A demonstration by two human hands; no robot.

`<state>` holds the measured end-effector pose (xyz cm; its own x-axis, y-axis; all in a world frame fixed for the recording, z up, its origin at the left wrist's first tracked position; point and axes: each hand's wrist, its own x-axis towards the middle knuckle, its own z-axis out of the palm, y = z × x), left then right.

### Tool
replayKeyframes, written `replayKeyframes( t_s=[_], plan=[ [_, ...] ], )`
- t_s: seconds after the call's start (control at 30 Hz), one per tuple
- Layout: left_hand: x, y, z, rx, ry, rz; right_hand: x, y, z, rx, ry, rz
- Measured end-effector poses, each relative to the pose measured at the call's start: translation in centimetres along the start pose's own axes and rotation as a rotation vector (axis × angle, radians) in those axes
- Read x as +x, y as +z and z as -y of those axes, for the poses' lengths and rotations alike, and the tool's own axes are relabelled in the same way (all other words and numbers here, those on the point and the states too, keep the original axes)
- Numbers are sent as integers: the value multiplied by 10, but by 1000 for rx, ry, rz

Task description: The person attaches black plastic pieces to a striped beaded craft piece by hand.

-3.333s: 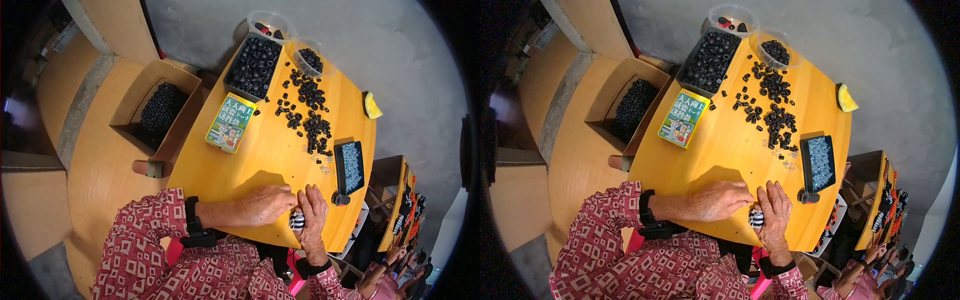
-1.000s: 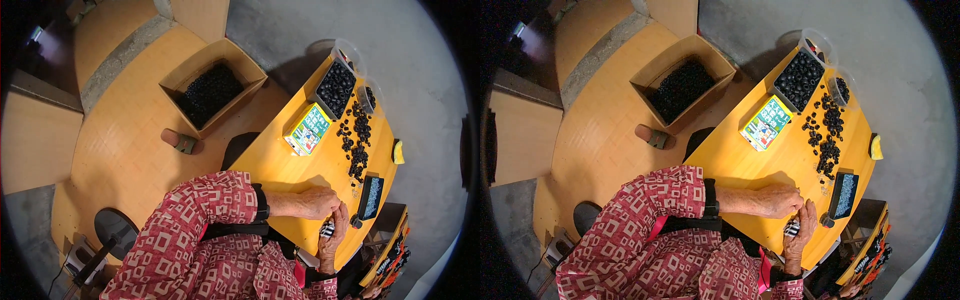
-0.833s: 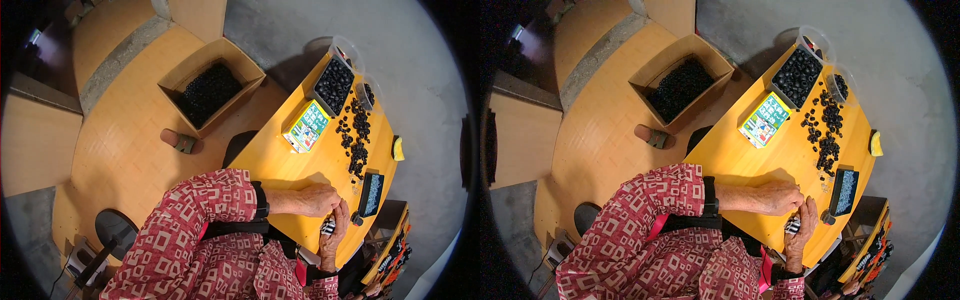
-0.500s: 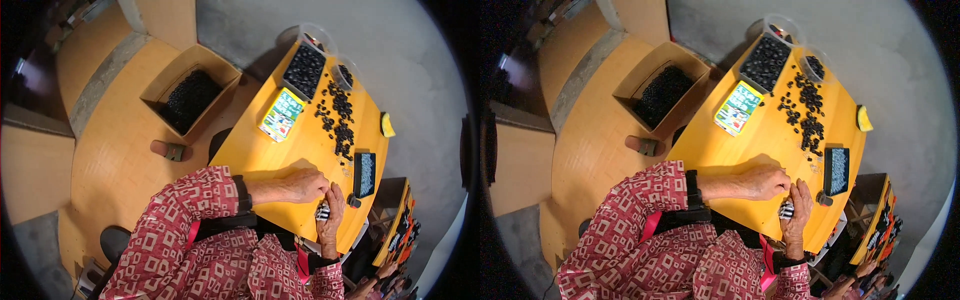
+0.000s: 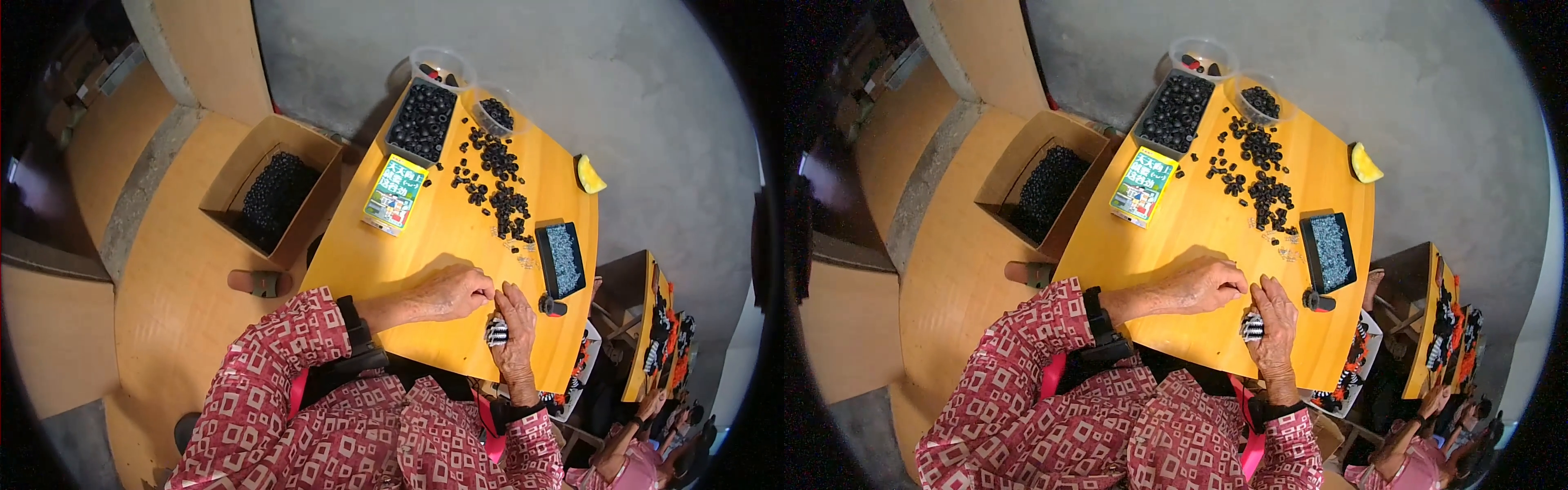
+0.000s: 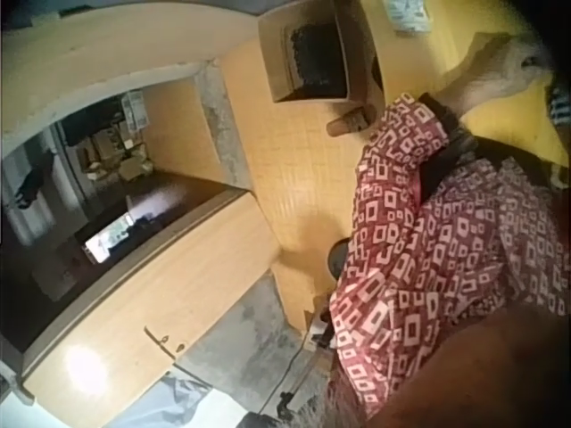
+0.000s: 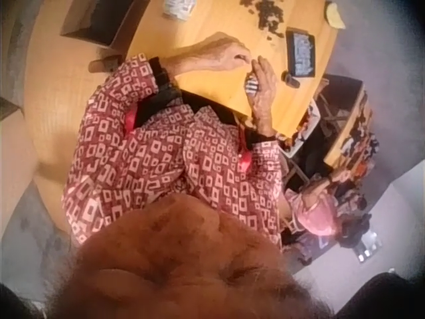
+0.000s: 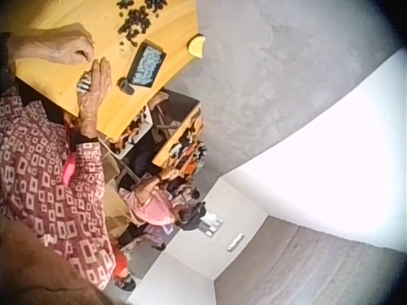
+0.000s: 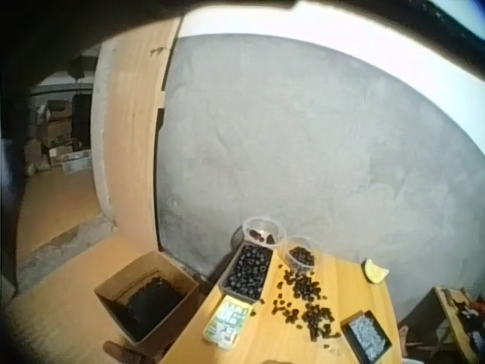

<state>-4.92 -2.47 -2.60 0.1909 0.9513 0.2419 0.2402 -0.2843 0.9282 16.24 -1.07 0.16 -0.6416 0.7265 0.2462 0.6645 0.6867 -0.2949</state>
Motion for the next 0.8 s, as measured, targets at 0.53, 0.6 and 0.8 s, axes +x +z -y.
replayKeyframes(
  t_s=[0.53,0.6,0.8],
  plan=[
    [4,-10,-7,-75,-26,45,-2,0,0,-1,22,-35],
    [4,-8,-1,-69,-11,56,-1,2,1,11,10,-31],
    [5,-7,-2,-64,-8,68,-2,2,-3,2,-13,-65]
  ],
)
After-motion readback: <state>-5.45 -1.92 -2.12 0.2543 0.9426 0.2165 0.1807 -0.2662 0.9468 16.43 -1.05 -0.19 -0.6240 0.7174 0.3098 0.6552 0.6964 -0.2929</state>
